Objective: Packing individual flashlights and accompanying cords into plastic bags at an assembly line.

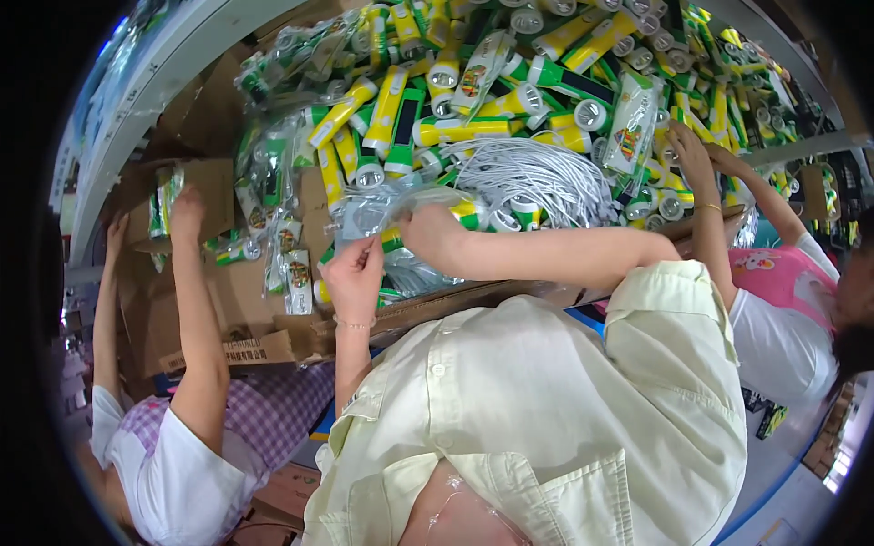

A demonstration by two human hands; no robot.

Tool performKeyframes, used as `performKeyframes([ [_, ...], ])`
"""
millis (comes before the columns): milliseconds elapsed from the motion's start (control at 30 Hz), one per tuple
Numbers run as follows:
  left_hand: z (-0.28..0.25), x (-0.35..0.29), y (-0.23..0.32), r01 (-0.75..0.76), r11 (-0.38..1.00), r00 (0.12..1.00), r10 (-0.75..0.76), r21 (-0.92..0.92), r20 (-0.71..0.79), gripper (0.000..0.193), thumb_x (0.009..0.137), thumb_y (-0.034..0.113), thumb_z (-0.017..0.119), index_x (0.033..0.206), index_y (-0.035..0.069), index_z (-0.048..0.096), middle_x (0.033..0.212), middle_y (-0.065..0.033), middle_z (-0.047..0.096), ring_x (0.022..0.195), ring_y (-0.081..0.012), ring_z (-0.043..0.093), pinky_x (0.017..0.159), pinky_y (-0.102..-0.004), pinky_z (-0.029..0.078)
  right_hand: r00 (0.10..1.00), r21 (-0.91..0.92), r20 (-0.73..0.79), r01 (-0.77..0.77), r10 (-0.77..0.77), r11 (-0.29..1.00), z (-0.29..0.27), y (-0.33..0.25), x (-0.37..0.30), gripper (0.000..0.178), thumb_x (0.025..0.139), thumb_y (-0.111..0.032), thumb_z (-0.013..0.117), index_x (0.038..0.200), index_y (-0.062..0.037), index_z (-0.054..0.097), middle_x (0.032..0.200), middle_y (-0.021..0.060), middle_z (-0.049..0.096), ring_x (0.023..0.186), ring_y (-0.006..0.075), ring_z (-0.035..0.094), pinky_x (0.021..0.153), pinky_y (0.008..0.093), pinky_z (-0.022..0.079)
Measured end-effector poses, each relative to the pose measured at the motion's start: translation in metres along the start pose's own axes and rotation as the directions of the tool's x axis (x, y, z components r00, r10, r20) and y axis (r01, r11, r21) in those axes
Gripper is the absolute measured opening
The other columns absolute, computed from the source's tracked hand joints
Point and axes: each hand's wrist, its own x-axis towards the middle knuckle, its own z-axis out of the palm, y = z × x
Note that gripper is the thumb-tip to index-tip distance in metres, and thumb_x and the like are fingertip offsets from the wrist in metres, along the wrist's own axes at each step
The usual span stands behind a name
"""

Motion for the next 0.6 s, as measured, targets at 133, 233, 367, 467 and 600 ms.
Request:
performKeyframes([
  [133, 0.001, 0.0, -0.026, 0.262, 0.949, 0.965, -0.258, -0.174, 0.05, 0.013, 0.083, 0.009, 0.064, 0.082, -0.004, 0.065, 0.059, -0.0031, 0.059, 0.047, -0.0065, 0.054, 0.044, -0.0194, 0.042, 0.974, 0.238, -0.219, 0.11, -0.057, 0.965, 0.011, 0.032, -0.007, 0.035, 0.076, -0.02, 0.062, 0.11, -0.0118, 0.058, 0.083, 0.0032, 0.064, 0.072, 0.0245, 0.064, 0.054, 0.0358, 0.048],
  [233, 0.001, 0.0, -0.042, 0.4, 0.901, 0.915, -0.384, -0.168, 0.121, 0.017, 0.083, 0.012, 0.063, 0.081, -0.005, 0.065, 0.057, -0.0032, 0.058, 0.046, -0.0074, 0.055, 0.043, -0.0191, 0.042, 0.91, 0.298, -0.353, -0.112, 0.218, 0.948, 0.017, 0.097, -0.026, 0.019, 0.075, -0.027, 0.065, 0.092, -0.0176, 0.066, 0.085, 0.0002, 0.063, 0.076, 0.0241, 0.063, 0.06, 0.0361, 0.049],
  [367, -0.004, 0.0, -0.044, 0.417, 0.885, 0.909, -0.4, -0.206, 0.121, 0.017, 0.083, 0.011, 0.064, 0.08, -0.005, 0.064, 0.057, -0.0035, 0.058, 0.046, -0.0076, 0.055, 0.043, -0.0193, 0.042, 0.872, 0.147, -0.049, -0.475, 0.486, 0.867, 0.014, 0.16, -0.065, 0.012, 0.073, -0.026, 0.067, 0.082, -0.0172, 0.068, 0.082, 0.0027, 0.063, 0.076, 0.0243, 0.063, 0.063, 0.0376, 0.05],
  [467, -0.003, 0.002, -0.045, 0.424, 0.884, 0.905, -0.403, -0.197, 0.135, 0.017, 0.083, 0.012, 0.064, 0.08, -0.005, 0.065, 0.057, -0.0034, 0.058, 0.046, -0.0075, 0.055, 0.043, -0.0193, 0.042, 0.86, 0.234, -0.145, -0.451, 0.489, 0.861, 0.021, 0.164, -0.073, 0.009, 0.072, -0.024, 0.067, 0.077, -0.0164, 0.067, 0.079, 0.0022, 0.064, 0.076, 0.0229, 0.063, 0.063, 0.0362, 0.05],
  [600, -0.005, 0.002, -0.047, 0.427, 0.88, 0.903, -0.402, -0.209, 0.154, 0.017, 0.083, 0.011, 0.064, 0.08, -0.005, 0.065, 0.057, -0.0033, 0.059, 0.046, -0.0074, 0.055, 0.043, -0.0193, 0.042, 0.877, 0.218, -0.179, -0.406, 0.445, 0.887, 0.019, 0.166, -0.072, 0.01, 0.073, -0.023, 0.067, 0.076, -0.0139, 0.065, 0.078, 0.0017, 0.063, 0.076, 0.0215, 0.062, 0.063, 0.034, 0.049],
])
